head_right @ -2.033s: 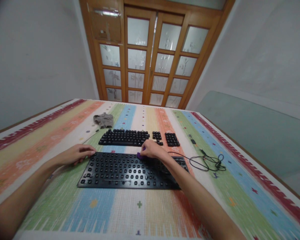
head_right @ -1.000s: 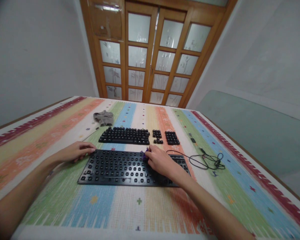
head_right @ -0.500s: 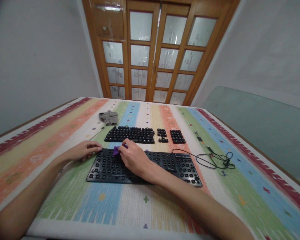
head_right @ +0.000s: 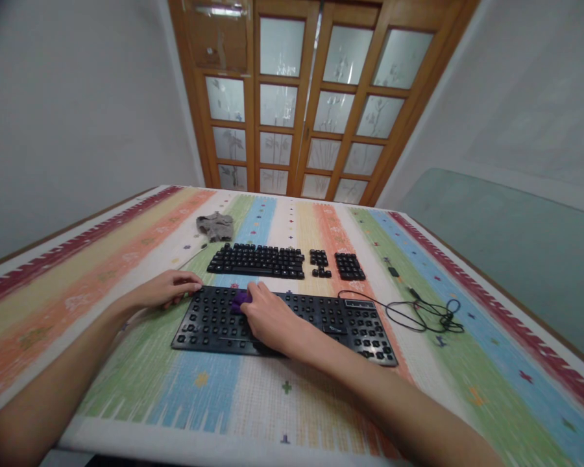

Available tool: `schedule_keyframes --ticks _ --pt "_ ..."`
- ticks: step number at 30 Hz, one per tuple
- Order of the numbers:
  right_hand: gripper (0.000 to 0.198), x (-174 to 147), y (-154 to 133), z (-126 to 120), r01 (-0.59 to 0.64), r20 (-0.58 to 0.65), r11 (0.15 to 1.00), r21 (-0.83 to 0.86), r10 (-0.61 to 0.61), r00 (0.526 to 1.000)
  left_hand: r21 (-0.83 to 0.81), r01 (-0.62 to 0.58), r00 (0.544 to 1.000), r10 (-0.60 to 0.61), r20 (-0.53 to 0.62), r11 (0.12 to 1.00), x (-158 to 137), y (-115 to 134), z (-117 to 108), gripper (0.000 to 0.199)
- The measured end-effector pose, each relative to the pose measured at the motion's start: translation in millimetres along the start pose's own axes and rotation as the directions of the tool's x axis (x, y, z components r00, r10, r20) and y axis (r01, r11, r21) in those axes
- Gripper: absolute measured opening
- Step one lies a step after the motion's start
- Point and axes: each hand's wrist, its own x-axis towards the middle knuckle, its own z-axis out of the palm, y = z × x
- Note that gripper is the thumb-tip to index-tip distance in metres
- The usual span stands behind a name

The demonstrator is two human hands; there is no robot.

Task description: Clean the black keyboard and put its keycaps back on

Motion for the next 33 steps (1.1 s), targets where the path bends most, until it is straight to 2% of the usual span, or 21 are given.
schedule_keyframes --ticks 8,14,19,24,33 --pt "0.027 -35.7 25.9 -6.0 -0.105 -0.009 0.993 0.045 0.105 0.994 0.005 0.005 1.000 -0.005 0.000 1.000 0.6 0.1 0.2 0.048" --pt "0.030 -67.8 50.2 -4.4 -0.158 -0.101 0.983 0.091 0.167 0.981 0.002 0.012 1.000 -0.012 -0.005 1.000 -3.3 9.4 0.5 0.047" --pt "0.034 -88.5 59.7 -5.3 -0.220 -0.107 0.971 0.089 0.229 0.968 0.008 0.008 1.000 -0.008 -0.008 1.000 -3.7 12.8 0.5 0.049" --pt "0.034 -97.7 61.7 -4.6 -0.282 -0.110 0.958 0.056 0.287 0.952 0.019 0.011 1.000 -0.011 -0.009 1.000 -2.7 12.0 0.6 0.050" --pt "0.034 -99.6 66.6 -1.9 -0.353 -0.103 0.924 0.144 0.369 0.924 0.021 0.022 1.000 -0.022 -0.013 1.000 -5.0 12.4 -0.3 0.045"
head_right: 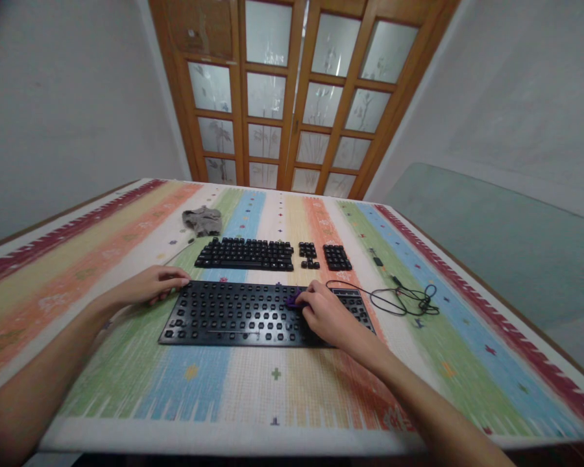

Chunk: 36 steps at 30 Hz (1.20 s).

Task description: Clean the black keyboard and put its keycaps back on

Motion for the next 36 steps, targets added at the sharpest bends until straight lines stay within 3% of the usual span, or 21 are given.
schedule_keyframes --ticks 5,10,16,20,23,26,31,36 --pt "0.032 -4.3 10.6 -10.4 -0.070 0.014 0.996 -0.054 0.071 0.997 0.003 -0.005 1.000 0.005 0.005 1.000 0.6 -0.4 0.0 0.042" --pt "0.027 -1.0 0.9 -25.3 -0.043 0.011 0.999 -0.017 0.043 0.999 0.004 -0.009 1.000 0.009 0.001 1.000 4.4 -4.3 0.5 0.044" --pt "0.025 23.3 -40.9 -14.8 0.185 -0.118 0.975 0.126 -0.170 0.978 -0.004 -0.005 1.000 0.005 0.002 1.000 4.2 -6.5 0.4 0.047" --pt "0.035 48.9 -76.1 3.2 0.343 -0.178 0.924 0.168 -0.313 0.933 -0.006 -0.003 1.000 0.003 0.001 1.000 3.3 -5.7 0.2 0.048" --pt "0.026 72.3 -101.2 18.7 0.428 -0.210 0.885 0.186 -0.390 0.897 -0.005 -0.008 1.000 0.008 0.001 1.000 3.6 -5.7 0.7 0.047" --pt "0.014 94.4 -121.2 37.0 0.488 -0.201 0.867 0.103 -0.463 0.863 -0.009 -0.015 1.000 0.015 -0.001 1.000 4.4 -6.7 1.6 0.045" --pt "0.017 110.4 -137.2 63.2 0.572 -0.029 0.803 -0.166 -0.584 0.811 -0.015 -0.020 1.000 0.020 -0.003 1.000 5.2 -7.5 2.4 0.046" --pt "0.020 105.2 -139.5 59.8 0.601 0.052 0.753 -0.269 -0.612 0.789 -0.019 -0.027 1.000 0.027 0.002 0.999 5.0 -7.0 2.0 0.048"
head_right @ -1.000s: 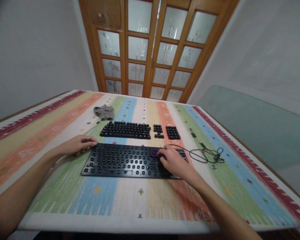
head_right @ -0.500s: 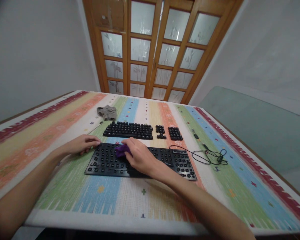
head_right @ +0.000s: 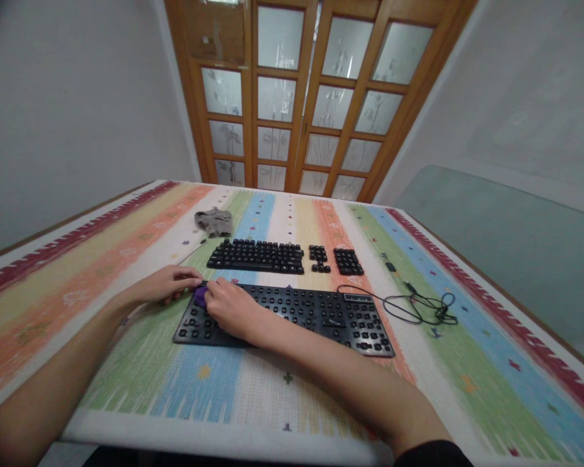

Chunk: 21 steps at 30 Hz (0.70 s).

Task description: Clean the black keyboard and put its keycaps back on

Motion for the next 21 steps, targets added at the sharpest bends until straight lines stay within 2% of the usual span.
schedule_keyframes --ticks 4,13,21 --pt "0.020 -2.3 -1.5 -9.3 -0.026 0.060 1.000 0.006 0.026 0.998 0.002 -0.006 1.000 0.006 0.004 1.000 0.2 -0.6 -0.9 0.047" --pt "0.025 -14.1 2.7 -17.4 -0.102 0.110 0.991 0.082 0.093 0.990 0.001 -0.008 1.000 0.008 0.013 1.000 -0.4 -1.7 -1.2 0.045" --pt "0.028 -38.3 8.4 -28.2 -0.239 0.182 0.968 0.079 0.222 0.958 0.000 0.003 1.000 -0.003 0.013 1.000 -0.6 0.7 -1.5 0.043"
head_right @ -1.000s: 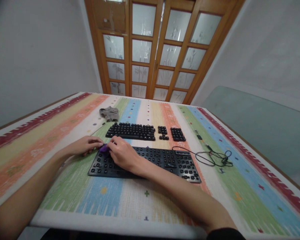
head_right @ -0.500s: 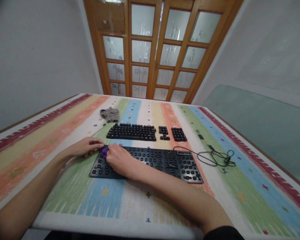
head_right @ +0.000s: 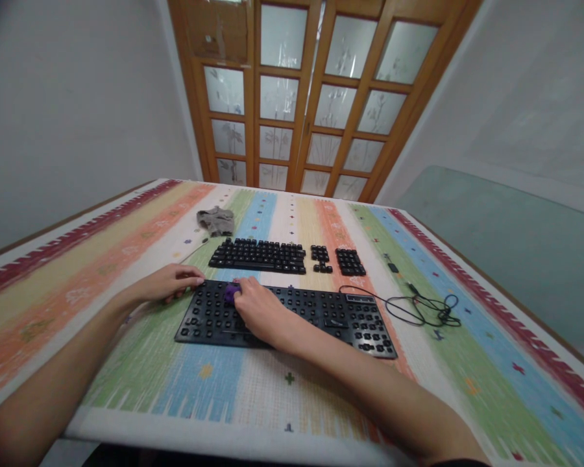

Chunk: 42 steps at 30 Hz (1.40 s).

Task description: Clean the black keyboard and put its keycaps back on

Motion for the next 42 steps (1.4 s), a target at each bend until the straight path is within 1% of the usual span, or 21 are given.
schedule_keyframes --ticks 4,7,10,11,13,15,17,19,21,22,24,26,27,29,35,39,42 --pt "0.028 -17.7 7.5 -4.1 -0.075 0.037 0.996 -0.057 0.077 0.996 0.004 0.005 1.000 -0.005 0.003 1.000 -0.6 1.1 0.2 0.042" --pt "0.027 -29.5 17.5 -11.4 -0.130 0.089 0.987 -0.092 0.139 0.986 0.007 0.005 1.000 -0.005 -0.002 1.000 -0.9 1.6 0.1 0.043" --pt "0.025 -32.6 26.7 -21.1 -0.179 0.121 0.977 -0.113 0.192 0.974 0.008 0.004 1.000 -0.004 -0.006 1.000 -1.0 2.2 -0.2 0.044" --pt "0.024 -31.0 27.9 -24.5 -0.194 0.107 0.976 -0.103 0.205 0.973 0.009 0.005 1.000 -0.005 -0.007 1.000 -1.0 2.3 -0.3 0.044" --pt "0.021 -24.4 25.9 -30.5 -0.213 0.022 0.976 -0.041 0.214 0.977 0.012 0.006 1.000 -0.006 -0.008 1.000 -1.2 2.4 -0.4 0.045" --pt "0.021 -14.6 17.8 -34.2 -0.187 -0.103 0.981 0.057 0.192 0.976 0.014 0.006 1.000 -0.006 -0.011 1.000 -1.3 2.3 -0.1 0.045" --pt "0.022 -3.2 5.5 -33.6 -0.114 -0.216 0.986 0.124 0.139 0.966 0.015 0.003 1.000 -0.003 -0.016 1.000 -1.2 2.1 0.3 0.046" --pt "0.022 8.7 -8.1 -27.7 -0.013 -0.282 0.992 0.126 0.048 0.958 0.018 -0.003 1.000 0.003 -0.020 1.000 -1.1 1.7 0.6 0.046" --pt "0.022 19.8 -20.1 -17.0 0.092 -0.306 0.992 0.083 -0.062 0.950 0.024 -0.011 1.000 0.011 -0.020 1.000 -0.6 1.0 0.7 0.046" --pt "0.022 24.5 -24.9 -10.5 0.137 -0.297 0.989 0.055 -0.115 0.948 0.027 -0.015 1.000 0.015 -0.019 1.000 -0.3 0.4 0.7 0.046" --pt "0.022 30.9 -31.7 2.6 0.199 -0.221 0.980 0.002 -0.194 0.956 0.029 -0.021 1.000 0.021 -0.020 0.999 0.6 -1.4 0.7 0.046" --pt "0.021 32.6 -35.4 12.8 0.220 -0.134 0.975 -0.035 -0.223 0.966 0.029 -0.021 0.999 0.022 -0.025 0.999 1.5 -3.3 0.8 0.046" --pt "0.021 32.0 -36.5 16.0 0.222 -0.106 0.974 -0.048 -0.226 0.968 0.028 -0.020 0.999 0.021 -0.028 0.999 1.9 -4.0 0.8 0.046" --pt "0.022 28.8 -38.0 18.3 0.218 -0.089 0.974 -0.067 -0.223 0.971 0.026 -0.017 0.999 0.017 -0.030 1.000 1.9 -4.4 1.0 0.046" --pt "0.024 21.9 -40.6 9.7 0.173 -0.061 0.983 -0.068 -0.177 0.982 0.035 -0.002 1.000 0.003 -0.021 0.999 -0.9 0.3 0.3 0.050" --pt "0.022 19.6 -35.8 8.0 0.154 -0.011 0.986 -0.065 -0.155 0.988 0.037 0.002 1.000 -0.001 -0.017 0.999 -2.2 3.4 -0.1 0.052" --pt "0.022 15.2 -30.1 7.6 0.133 0.015 0.989 -0.065 -0.132 0.991 0.034 0.007 1.000 -0.007 -0.015 0.999 -2.7 5.6 0.0 0.049"
